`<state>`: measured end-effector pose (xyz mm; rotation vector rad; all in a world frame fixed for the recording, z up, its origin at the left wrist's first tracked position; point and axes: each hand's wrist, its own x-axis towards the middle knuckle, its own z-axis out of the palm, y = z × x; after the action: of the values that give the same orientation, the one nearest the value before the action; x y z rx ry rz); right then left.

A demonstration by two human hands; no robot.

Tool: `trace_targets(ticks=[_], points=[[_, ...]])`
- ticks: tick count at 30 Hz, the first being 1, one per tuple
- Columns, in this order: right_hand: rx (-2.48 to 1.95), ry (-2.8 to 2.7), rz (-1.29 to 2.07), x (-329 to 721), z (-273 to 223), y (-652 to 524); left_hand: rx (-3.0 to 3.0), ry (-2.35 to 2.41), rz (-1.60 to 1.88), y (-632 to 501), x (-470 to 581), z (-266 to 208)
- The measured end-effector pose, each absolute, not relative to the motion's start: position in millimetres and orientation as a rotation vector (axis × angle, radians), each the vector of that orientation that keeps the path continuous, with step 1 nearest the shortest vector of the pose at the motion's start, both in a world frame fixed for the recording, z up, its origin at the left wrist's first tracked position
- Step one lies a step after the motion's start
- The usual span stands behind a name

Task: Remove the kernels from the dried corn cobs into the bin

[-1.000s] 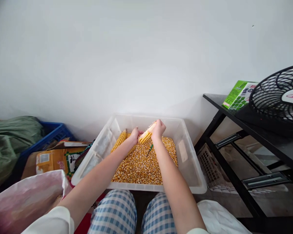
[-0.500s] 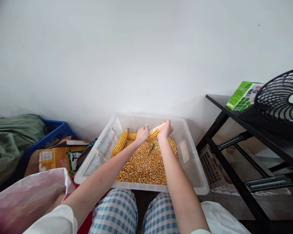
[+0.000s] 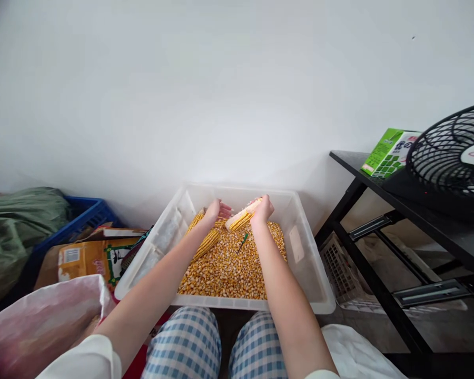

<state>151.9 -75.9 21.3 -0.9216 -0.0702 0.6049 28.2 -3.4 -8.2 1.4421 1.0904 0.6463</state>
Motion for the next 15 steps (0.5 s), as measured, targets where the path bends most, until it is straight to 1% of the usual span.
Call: trace_targets(ticks=[3, 6, 8, 11, 15], points=[[-0.938, -0.015, 0.599, 157.0, 18.9, -74.8, 1.758, 1.069, 0.761, -16.2, 36.1, 3.7], [-0.952, 0.013, 0.59, 154.3, 18.0, -74.1, 2.021, 1.028, 0.719, -47.9, 49.9, 8.4], [-0.961, 0.019, 0.579, 150.4, 18.6, -74.1, 2.115, 1.117, 0.795, -66.1, 57.1, 6.9], [-0.995, 0.006, 0.56, 145.5, 21.4, -74.6, 2.057, 1.169, 0.861, -70.9, 59.6, 3.4], [-0.921, 0.042, 0.644, 149.4, 26.8, -79.2, 1.744, 1.012, 0.836, -48.0, 52.3, 6.8]])
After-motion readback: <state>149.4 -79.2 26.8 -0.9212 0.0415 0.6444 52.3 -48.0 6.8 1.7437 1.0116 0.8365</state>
